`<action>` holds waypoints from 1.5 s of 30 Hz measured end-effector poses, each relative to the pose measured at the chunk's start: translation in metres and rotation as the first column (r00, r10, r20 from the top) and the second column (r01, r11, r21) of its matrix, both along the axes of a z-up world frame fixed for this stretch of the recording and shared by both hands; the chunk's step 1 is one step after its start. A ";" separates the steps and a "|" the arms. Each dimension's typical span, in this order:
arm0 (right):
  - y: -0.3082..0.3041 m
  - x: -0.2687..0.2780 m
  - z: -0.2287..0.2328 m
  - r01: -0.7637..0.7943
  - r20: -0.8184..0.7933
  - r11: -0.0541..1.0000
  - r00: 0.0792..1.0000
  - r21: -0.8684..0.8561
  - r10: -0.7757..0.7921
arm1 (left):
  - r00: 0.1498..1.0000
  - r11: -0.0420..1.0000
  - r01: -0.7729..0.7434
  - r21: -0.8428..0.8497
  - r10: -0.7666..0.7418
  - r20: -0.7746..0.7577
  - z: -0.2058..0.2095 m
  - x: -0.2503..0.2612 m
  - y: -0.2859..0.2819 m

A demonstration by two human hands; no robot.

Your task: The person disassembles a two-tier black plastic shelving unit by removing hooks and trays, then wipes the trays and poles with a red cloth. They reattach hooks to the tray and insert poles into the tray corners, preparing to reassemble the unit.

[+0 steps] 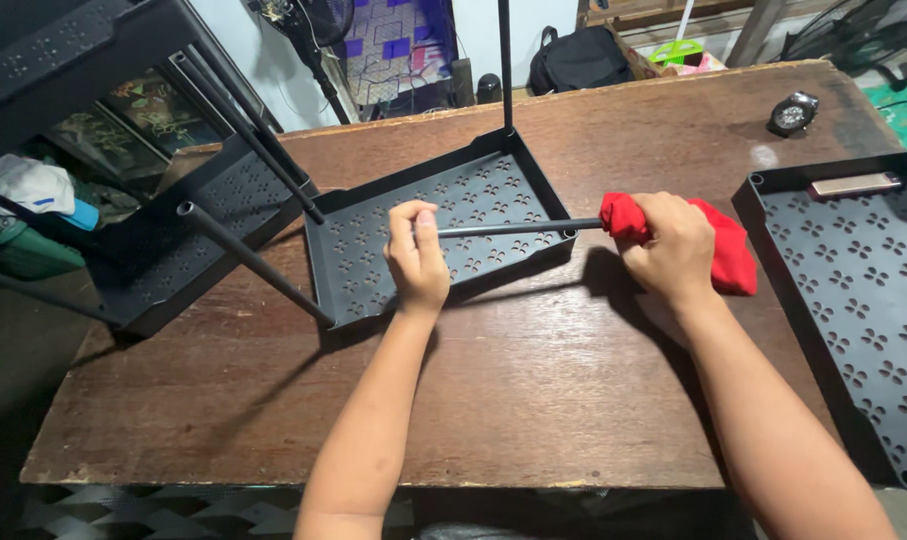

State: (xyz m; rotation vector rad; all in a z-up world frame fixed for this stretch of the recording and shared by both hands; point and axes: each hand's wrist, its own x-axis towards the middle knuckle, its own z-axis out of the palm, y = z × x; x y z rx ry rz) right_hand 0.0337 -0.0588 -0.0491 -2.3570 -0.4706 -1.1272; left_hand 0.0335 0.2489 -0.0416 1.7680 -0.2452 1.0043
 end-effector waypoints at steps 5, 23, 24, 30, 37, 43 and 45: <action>0.003 -0.002 0.002 -0.138 -0.028 0.817 0.982 0.560 0.185 | 0.977 0.945 0.193 0.266 -0.211 0.040 0.017 -0.009 -0.005; 0.056 -0.030 0.005 0.043 -0.074 0.060 0.561 0.997 0.825 | 0.981 0.773 0.175 0.610 -0.189 -0.042 -0.002 -0.037 -0.067; 0.050 -0.026 0.007 0.034 -0.056 0.045 0.621 0.998 0.782 | 0.980 0.768 0.180 0.614 -0.193 -0.046 -0.002 -0.036 -0.065; -0.016 0.007 0.014 -0.056 0.140 -0.156 0.787 0.986 0.601 | 0.958 0.689 0.246 0.681 -0.280 -0.063 0.004 -0.031 -0.050; -0.005 0.011 0.003 0.029 0.094 -0.203 0.819 0.979 0.567 | 0.968 0.708 0.195 0.678 -0.251 -0.016 0.008 -0.026 -0.037; 0.060 -0.027 -0.001 0.093 -0.165 0.145 0.755 0.985 0.635 | 0.958 0.733 0.245 0.635 -0.282 -0.044 -0.007 -0.033 -0.059; 0.070 -0.037 0.002 0.003 -0.107 0.152 0.723 0.988 0.682 | 0.951 0.743 0.266 0.614 -0.306 -0.042 -0.009 -0.034 -0.063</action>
